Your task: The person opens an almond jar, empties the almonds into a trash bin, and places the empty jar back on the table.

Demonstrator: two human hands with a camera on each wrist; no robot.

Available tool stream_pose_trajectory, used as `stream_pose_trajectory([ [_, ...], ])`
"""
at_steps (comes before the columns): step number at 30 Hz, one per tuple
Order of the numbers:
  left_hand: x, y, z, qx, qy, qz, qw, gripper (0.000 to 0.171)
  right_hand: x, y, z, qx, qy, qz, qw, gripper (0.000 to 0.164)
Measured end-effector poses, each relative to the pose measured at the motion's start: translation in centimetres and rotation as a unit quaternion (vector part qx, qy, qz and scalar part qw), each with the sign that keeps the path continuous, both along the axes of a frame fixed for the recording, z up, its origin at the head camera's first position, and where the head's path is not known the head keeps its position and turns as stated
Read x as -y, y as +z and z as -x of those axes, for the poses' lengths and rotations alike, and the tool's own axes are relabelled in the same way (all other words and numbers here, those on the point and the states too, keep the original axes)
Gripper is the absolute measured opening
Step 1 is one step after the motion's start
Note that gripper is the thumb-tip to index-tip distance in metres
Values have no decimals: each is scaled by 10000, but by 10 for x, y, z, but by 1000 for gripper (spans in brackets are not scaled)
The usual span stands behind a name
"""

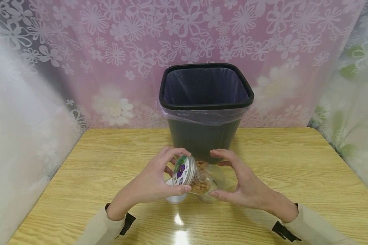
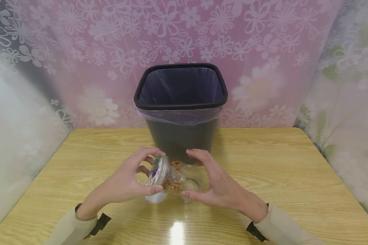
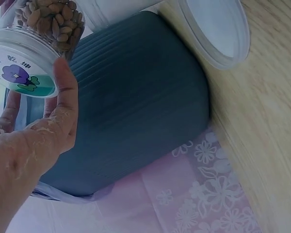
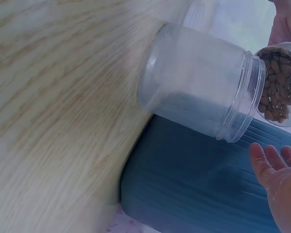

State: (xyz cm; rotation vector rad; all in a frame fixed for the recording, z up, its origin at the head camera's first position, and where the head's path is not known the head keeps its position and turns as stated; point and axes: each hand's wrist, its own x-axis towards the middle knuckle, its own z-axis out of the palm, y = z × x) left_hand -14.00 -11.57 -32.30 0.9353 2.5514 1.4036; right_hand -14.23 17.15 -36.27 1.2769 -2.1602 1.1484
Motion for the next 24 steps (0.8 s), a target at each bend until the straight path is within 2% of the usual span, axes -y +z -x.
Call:
stream_pose_trajectory([
  [7, -6, 3, -3, -57, 34, -75, 9999, 71, 6, 1, 1, -565, 200, 13, 9982, 86],
  [15, -16, 1, -5, -35, -10, -381, 9993, 72, 10, 4, -1, -703, 167, -182, 9972, 83],
  [20, -20, -3, -6, 31, -4, -389, 9992, 71, 9, 4, -1, -922, 90, -254, 9954, 80],
  [24, -22, -4, -6, 76, -8, -326, 9994, 72, 8, 6, -2, -925, 36, -260, 9954, 78],
])
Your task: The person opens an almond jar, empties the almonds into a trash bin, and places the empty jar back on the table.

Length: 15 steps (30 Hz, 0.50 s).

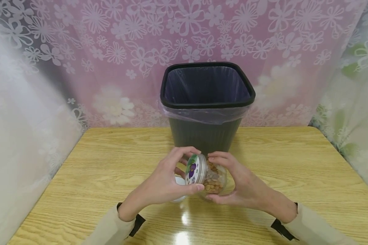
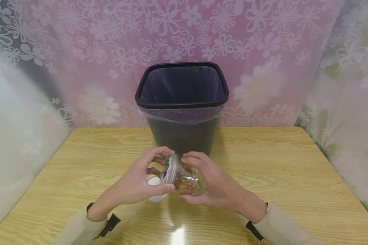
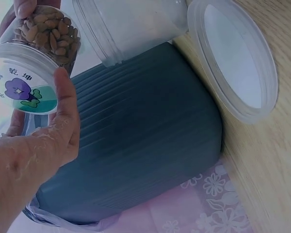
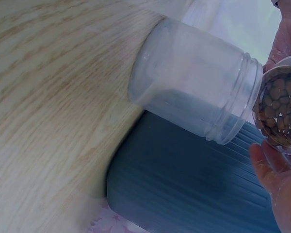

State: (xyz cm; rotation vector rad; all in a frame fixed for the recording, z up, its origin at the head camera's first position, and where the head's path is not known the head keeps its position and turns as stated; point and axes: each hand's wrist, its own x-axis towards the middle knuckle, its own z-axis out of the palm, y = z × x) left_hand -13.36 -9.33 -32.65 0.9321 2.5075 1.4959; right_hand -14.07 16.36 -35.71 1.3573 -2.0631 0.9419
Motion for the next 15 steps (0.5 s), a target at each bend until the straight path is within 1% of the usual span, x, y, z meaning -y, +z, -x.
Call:
stream_pose_trajectory([
  [4, -1, 1, 1, 18, -115, 109, 9999, 73, -1, 0, 1, 20, 85, 200, 9998, 75],
  [6, -2, 3, 2, -38, -236, 140, 9996, 75, -3, 0, 2, 77, 117, 285, 9995, 75],
  [11, -4, 5, 6, -179, -655, 84, 9977, 79, -10, -1, 0, 210, 150, 413, 9988, 75],
  [13, -5, 4, 6, -211, -765, 57, 9968, 80, -14, -2, -1, 244, 132, 450, 9986, 75],
  [15, -6, 3, 7, -258, -803, 61, 9964, 81, -19, -2, -2, 257, 96, 510, 9983, 76],
])
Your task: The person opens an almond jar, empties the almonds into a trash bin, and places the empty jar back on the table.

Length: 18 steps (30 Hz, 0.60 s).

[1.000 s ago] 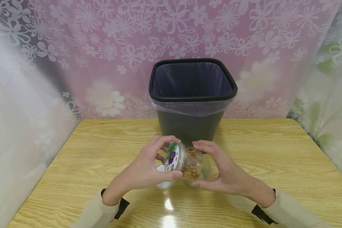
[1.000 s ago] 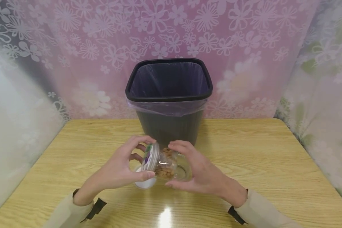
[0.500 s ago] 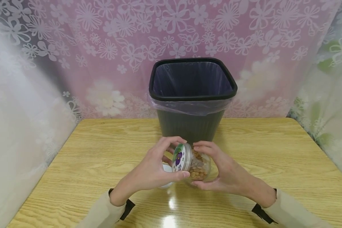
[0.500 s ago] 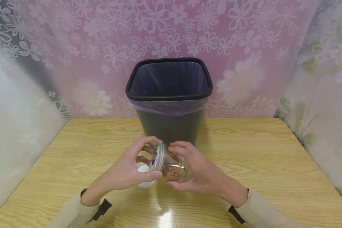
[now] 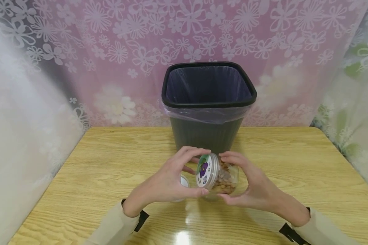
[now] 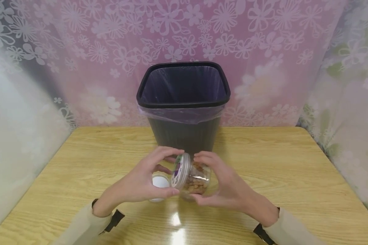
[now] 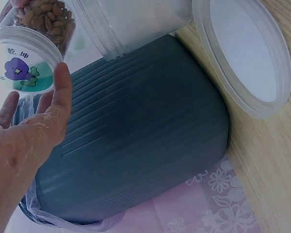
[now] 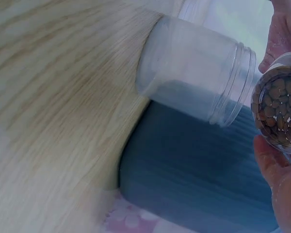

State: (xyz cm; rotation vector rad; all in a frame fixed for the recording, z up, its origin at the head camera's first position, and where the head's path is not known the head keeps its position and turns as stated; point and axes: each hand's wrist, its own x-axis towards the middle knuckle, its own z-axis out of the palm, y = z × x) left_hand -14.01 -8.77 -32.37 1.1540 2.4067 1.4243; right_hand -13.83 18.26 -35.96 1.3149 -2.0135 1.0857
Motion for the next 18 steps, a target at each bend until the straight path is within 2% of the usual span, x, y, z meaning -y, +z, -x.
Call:
stream_pose_trajectory([
  [6, -6, -6, 2, -371, 134, 256, 9989, 75, -22, -2, -5, -42, -346, 307, 9989, 80],
  [9, -10, -12, 2, -678, 241, 844, 9938, 71, -34, -2, -6, 57, -457, 476, 9978, 84],
  [11, -12, -17, 1, -901, 290, 1385, 9858, 65, -40, -3, -6, 123, -500, 560, 9971, 86],
  [14, -15, -26, 1, -1306, 324, 2083, 9688, 46, -45, -6, -5, 142, -499, 658, 9965, 88],
  [16, -15, -32, 1, -1560, 345, 2330, 9593, 32, -48, -8, -5, 138, -514, 683, 9962, 88],
  [18, -12, -37, 2, -1742, 399, 2442, 9531, 23, -50, -10, -4, 130, -525, 707, 9960, 88],
])
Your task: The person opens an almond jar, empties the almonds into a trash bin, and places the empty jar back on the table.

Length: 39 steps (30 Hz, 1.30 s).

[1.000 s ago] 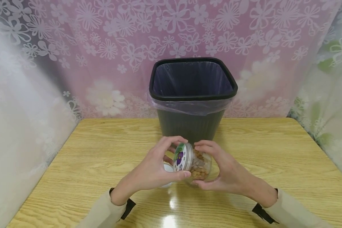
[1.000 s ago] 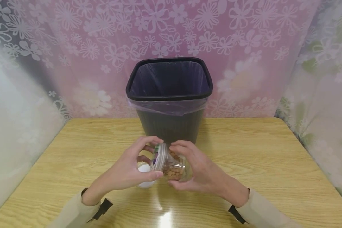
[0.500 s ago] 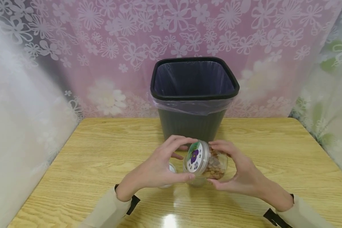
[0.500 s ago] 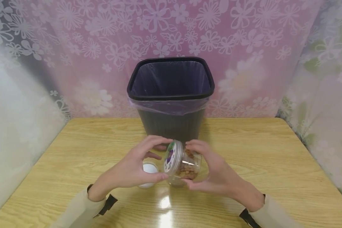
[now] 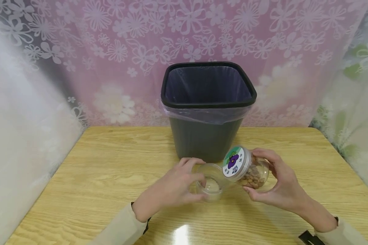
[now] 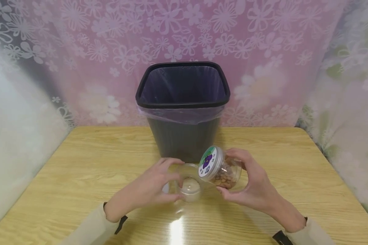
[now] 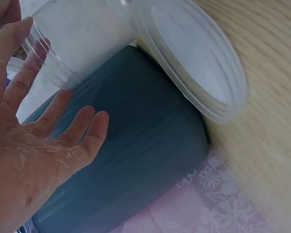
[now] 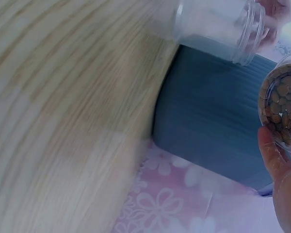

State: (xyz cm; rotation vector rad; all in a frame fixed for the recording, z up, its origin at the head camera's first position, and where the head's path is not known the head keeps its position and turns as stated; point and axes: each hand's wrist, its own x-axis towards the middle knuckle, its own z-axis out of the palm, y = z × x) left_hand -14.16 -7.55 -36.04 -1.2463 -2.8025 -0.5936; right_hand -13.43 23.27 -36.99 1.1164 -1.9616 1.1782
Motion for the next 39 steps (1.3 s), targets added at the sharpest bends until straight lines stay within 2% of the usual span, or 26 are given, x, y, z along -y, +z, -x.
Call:
stream_pose_trajectory([
  [4, 13, -2, 0, -210, 159, 113, 9996, 19, -4, -4, 0, 73, -196, -68, 9998, 89],
  [8, 35, 0, 0, -311, 307, 49, 9990, 20, -6, -7, -1, 162, -420, -175, 9988, 92],
  [12, 64, 0, 0, -459, 441, -91, 9979, 20, -7, -10, 0, 213, -408, -172, 9988, 91],
  [17, 96, 0, 0, -614, 841, -167, 9944, 16, -5, -14, 2, 268, -269, -201, 9991, 88],
  [22, 108, 5, -1, -753, 1150, -258, 9902, 17, -1, -19, 5, 272, -117, -244, 9993, 85],
  [24, 105, 8, -2, -920, 1080, -540, 9884, 20, 2, -20, 5, 289, -74, -263, 9992, 84],
  [26, 95, 10, -3, -1159, 838, -948, 9852, 23, 4, -22, 4, 336, -44, -306, 9990, 83],
  [29, 71, 12, -7, -1490, 291, -1498, 9770, 30, 8, -22, 3, 404, 14, -394, 9984, 81],
  [31, 54, 10, -10, -1523, -77, -1690, 9738, 35, 11, -22, 2, 458, 98, -440, 9979, 80],
  [35, 25, 5, -15, -1057, -555, -1836, 9757, 50, 17, -23, 0, 559, 271, -569, 9964, 80],
  [39, 8, 1, -14, -489, -757, -1862, 9784, 64, 22, -24, -5, 752, 465, -766, 9931, 82],
])
